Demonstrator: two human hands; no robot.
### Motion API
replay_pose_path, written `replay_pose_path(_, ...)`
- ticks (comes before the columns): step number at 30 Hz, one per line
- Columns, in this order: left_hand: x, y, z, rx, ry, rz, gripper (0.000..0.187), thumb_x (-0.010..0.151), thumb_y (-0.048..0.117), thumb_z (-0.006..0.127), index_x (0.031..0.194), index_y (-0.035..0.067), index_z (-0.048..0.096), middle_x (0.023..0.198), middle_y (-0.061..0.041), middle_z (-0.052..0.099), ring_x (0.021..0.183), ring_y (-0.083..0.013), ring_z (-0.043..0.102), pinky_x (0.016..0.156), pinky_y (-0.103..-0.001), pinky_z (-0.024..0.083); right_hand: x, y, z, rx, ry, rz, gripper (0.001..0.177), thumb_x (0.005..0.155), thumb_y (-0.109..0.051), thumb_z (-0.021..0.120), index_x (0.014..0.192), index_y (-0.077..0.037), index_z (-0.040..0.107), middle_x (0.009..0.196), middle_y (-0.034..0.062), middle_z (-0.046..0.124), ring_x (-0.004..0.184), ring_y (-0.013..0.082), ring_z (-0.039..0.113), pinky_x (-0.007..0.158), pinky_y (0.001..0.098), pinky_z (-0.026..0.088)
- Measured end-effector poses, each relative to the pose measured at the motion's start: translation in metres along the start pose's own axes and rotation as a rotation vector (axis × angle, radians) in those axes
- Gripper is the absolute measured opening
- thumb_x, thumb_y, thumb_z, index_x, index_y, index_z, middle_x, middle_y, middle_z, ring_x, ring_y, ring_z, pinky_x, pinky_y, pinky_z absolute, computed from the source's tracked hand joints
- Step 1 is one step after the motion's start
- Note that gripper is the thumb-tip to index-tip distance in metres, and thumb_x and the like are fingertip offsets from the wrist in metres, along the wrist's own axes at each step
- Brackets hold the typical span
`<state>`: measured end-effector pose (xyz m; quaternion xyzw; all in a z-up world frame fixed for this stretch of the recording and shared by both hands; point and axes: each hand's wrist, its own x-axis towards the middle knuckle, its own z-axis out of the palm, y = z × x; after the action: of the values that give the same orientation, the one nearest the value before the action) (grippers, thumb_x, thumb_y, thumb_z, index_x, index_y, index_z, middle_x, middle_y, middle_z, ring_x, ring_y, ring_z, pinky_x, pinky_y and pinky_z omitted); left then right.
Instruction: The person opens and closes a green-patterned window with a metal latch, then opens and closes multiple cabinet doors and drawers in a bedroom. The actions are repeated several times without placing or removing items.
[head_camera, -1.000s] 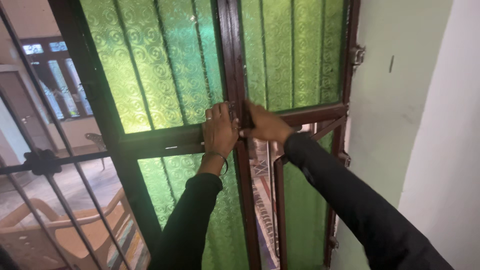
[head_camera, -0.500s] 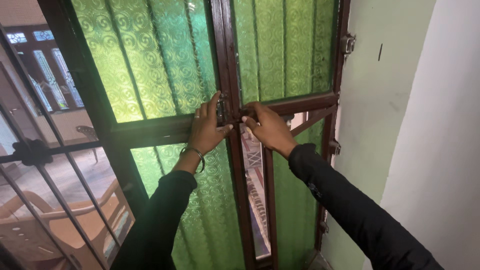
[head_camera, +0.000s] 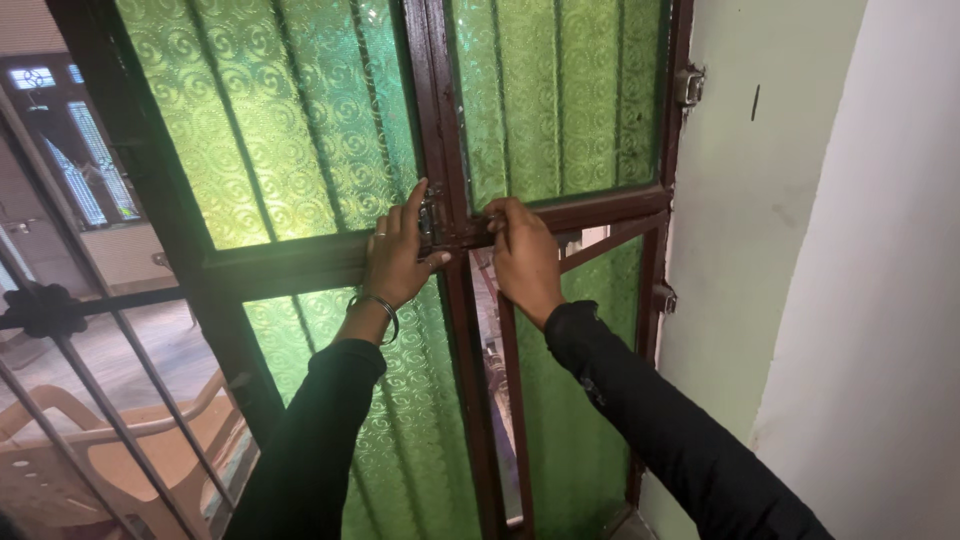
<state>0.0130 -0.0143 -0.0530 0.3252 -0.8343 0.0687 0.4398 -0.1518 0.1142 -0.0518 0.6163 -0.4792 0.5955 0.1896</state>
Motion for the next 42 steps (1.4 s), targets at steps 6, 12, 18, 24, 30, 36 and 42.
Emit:
replay_pose_path(6, 0.001, -0.003, 0.01, 0.032, 0.088, 0.013, 0.118, 0.071, 0.032, 0.089, 0.161, 0.031, 0.013, 0.145, -0.012, 0.049, 0.132, -0.0365, 0.047, 0.105, -0.062, 0.034, 0.008, 0.012, 0.018, -0.053, -0.007, -0.07, 0.043, 0.081, 0.015, 0.054, 0.12, -0.001, 0.062, 0.118, 0.019, 0.066, 0.115, 0.0394, 0.058, 0.097, 0.0481, 0.046)
replay_pose_path(12, -0.005, -0.01, 0.016, 0.0, 0.167, 0.095, 0.113, 0.073, 0.037, 0.087, 0.162, 0.028, 0.018, 0.142, -0.011, 0.054, 0.128, -0.0349, 0.051, 0.102, -0.059, 0.037, 0.011, 0.019, 0.036, -0.071, 0.05, -0.105, 0.054, 0.074, 0.02, 0.052, 0.122, -0.002, 0.062, 0.125, 0.0187, 0.06, 0.124, 0.0425, 0.05, 0.104, 0.0496, 0.042)
replay_pose_path(18, -0.004, -0.01, 0.013, -0.036, 0.14, 0.077, 0.117, 0.072, 0.036, 0.091, 0.163, 0.027, 0.017, 0.14, -0.011, 0.054, 0.127, -0.0339, 0.051, 0.101, -0.06, 0.037, 0.012, 0.036, 0.059, -0.002, 0.108, -0.176, 0.056, 0.077, 0.022, 0.049, 0.126, -0.002, 0.059, 0.129, 0.0184, 0.058, 0.129, 0.0415, 0.05, 0.109, 0.0508, 0.041)
replay_pose_path(24, -0.001, -0.013, 0.018, -0.006, 0.134, 0.089, 0.127, 0.062, 0.032, 0.093, 0.162, 0.026, 0.015, 0.142, -0.01, 0.055, 0.13, -0.0324, 0.049, 0.106, -0.061, 0.034, -0.002, 0.073, 0.082, -0.151, 0.082, -0.353, 0.054, 0.084, 0.011, 0.057, 0.136, -0.002, 0.055, 0.145, 0.0201, 0.049, 0.145, 0.0414, 0.039, 0.122, 0.0564, 0.032)
replay_pose_path(30, -0.003, -0.021, 0.027, 0.026, 0.195, 0.161, 0.122, 0.067, 0.048, 0.09, 0.162, 0.02, 0.018, 0.141, -0.011, 0.055, 0.128, -0.0323, 0.05, 0.104, -0.056, 0.038, -0.002, 0.115, 0.103, -0.285, 0.098, -0.452, 0.05, 0.095, -0.002, 0.061, 0.144, -0.013, 0.053, 0.152, 0.0176, 0.046, 0.15, 0.0376, 0.036, 0.126, 0.0594, 0.026)
replay_pose_path(36, -0.006, -0.023, 0.025, 0.083, 0.186, 0.192, 0.111, 0.073, 0.049, 0.079, 0.163, 0.02, 0.022, 0.143, -0.01, 0.054, 0.127, -0.0308, 0.05, 0.105, -0.054, 0.039, -0.002, 0.125, 0.11, -0.344, 0.128, -0.499, 0.046, 0.099, -0.01, 0.062, 0.144, -0.018, 0.055, 0.152, 0.0157, 0.047, 0.15, 0.0366, 0.038, 0.124, 0.0589, 0.029)
replay_pose_path(42, 0.003, -0.013, 0.015, -0.034, 0.229, 0.187, 0.066, 0.097, 0.041, 0.068, 0.153, 0.02, 0.04, 0.14, -0.015, 0.059, 0.121, -0.0332, 0.053, 0.102, -0.057, 0.034, 0.0, 0.116, 0.099, -0.291, 0.089, -0.492, 0.043, 0.1, -0.014, 0.061, 0.143, -0.014, 0.059, 0.15, 0.0179, 0.049, 0.148, 0.0372, 0.039, 0.124, 0.0578, 0.029)
